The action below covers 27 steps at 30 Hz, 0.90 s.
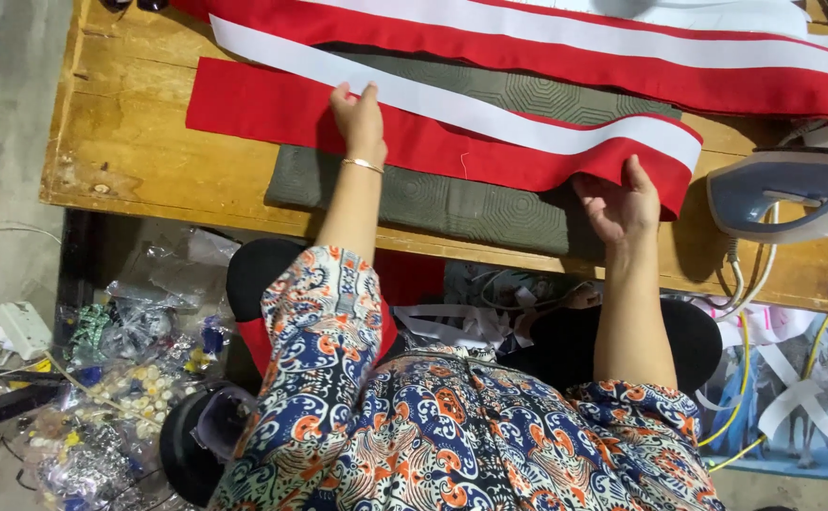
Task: The person irons a long red and white striped fabric on a low wooden table. They repeatedly align the white stripe, press it with an iron, and smooth the fabric by hand.
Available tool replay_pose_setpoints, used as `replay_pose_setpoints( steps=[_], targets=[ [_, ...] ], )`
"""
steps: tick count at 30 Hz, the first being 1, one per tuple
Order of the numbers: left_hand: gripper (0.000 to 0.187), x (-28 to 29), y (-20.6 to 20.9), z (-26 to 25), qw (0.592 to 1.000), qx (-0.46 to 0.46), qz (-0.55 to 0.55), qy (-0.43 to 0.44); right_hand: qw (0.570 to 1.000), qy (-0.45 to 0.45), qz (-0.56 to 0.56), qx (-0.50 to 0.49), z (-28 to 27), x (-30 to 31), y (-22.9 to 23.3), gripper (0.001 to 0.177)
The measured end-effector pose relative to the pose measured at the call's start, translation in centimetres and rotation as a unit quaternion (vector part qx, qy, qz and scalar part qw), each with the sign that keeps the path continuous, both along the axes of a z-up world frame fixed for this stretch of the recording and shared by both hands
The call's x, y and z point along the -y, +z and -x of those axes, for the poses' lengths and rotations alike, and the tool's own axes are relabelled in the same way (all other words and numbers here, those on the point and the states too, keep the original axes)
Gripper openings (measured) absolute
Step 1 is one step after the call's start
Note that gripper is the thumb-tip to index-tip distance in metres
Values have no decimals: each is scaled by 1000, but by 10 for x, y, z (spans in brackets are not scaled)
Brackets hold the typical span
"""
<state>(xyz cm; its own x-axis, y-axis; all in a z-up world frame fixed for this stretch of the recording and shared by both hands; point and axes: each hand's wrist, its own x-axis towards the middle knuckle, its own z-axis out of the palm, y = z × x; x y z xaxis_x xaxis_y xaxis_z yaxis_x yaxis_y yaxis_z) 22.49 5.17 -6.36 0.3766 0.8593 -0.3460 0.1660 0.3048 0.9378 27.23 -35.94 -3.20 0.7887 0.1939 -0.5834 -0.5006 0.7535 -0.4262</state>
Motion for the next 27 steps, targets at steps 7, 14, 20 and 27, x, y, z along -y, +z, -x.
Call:
replay_pose_setpoints(
  steps=[7,14,20,27],
  targets=[
    [54,36,23,-3,995,43,74,-43,835,-1,540,105,15,-3,4,55],
    [50,10,11,-7,993,-12,-91,75,729,-58,663,161,-2,33,-63,48],
    [49,-58,36,6,994,-32,-41,96,953,-233,194,-1,25,6,15,50],
    [29,-95,47,-3,997,16,52,51,994,50,-32,-95,90,2,24,29]
  ],
)
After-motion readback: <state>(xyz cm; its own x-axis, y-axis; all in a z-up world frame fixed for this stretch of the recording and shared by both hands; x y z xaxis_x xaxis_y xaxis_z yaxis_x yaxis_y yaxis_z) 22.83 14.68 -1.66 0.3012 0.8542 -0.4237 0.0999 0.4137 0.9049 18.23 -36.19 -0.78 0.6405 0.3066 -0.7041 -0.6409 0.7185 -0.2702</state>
